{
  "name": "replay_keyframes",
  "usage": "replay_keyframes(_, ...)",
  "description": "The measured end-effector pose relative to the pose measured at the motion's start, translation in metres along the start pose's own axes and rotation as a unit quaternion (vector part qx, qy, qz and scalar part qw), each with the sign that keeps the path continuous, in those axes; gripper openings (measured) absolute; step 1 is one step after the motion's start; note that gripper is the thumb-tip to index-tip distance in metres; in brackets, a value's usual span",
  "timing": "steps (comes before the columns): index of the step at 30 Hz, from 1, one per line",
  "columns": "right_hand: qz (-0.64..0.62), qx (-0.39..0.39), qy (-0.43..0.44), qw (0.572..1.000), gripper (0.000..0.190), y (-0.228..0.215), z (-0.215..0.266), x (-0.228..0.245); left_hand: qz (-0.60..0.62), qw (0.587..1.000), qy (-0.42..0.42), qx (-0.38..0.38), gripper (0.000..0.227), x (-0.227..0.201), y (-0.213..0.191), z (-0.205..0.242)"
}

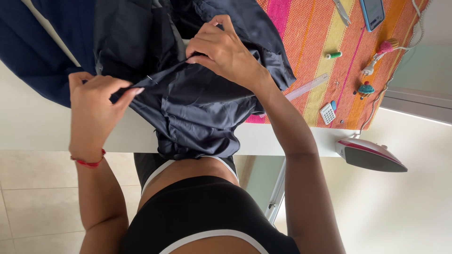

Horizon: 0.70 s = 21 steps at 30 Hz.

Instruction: Pinning the lining of a dark blue jacket to the outer fabric on a work table to prepare it for sewing.

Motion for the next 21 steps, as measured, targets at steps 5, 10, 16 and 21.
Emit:
replay_keyframes(5, 0.025, -0.001, -0.008, 1.0, 0.016, -0.001, 0.002, 0.003, -0.061, 0.995, 0.054, -0.05, 0.038, -0.039, -0.02, -0.036)
replay_keyframes(10, 0.04, -0.003, -0.006, 0.999, 0.013, -0.009, 0.006, 0.007, 0.017, 0.997, 0.045, -0.055, 0.032, -0.073, 0.027, -0.065)
replay_keyframes(16, 0.055, -0.029, -0.002, 0.998, 0.017, -0.011, 0.011, 0.0, 0.172, 0.98, 0.031, -0.094, 0.01, -0.07, 0.029, -0.072)
replay_keyframes(21, 0.092, -0.067, 0.021, 0.993, 0.024, 0.006, 0.014, -0.018, 0.248, 0.962, 0.08, -0.078, 0.004, -0.078, 0.024, -0.077)
Point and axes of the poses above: each hand's wrist, its own z-axis away from the middle knuckle, its own y-axis out of the palm, x = y × z, the point moved 10 cm from there along -z, towards the middle knuckle, and after that the axes turned 3 degrees about -z, right-handed, at the moved point
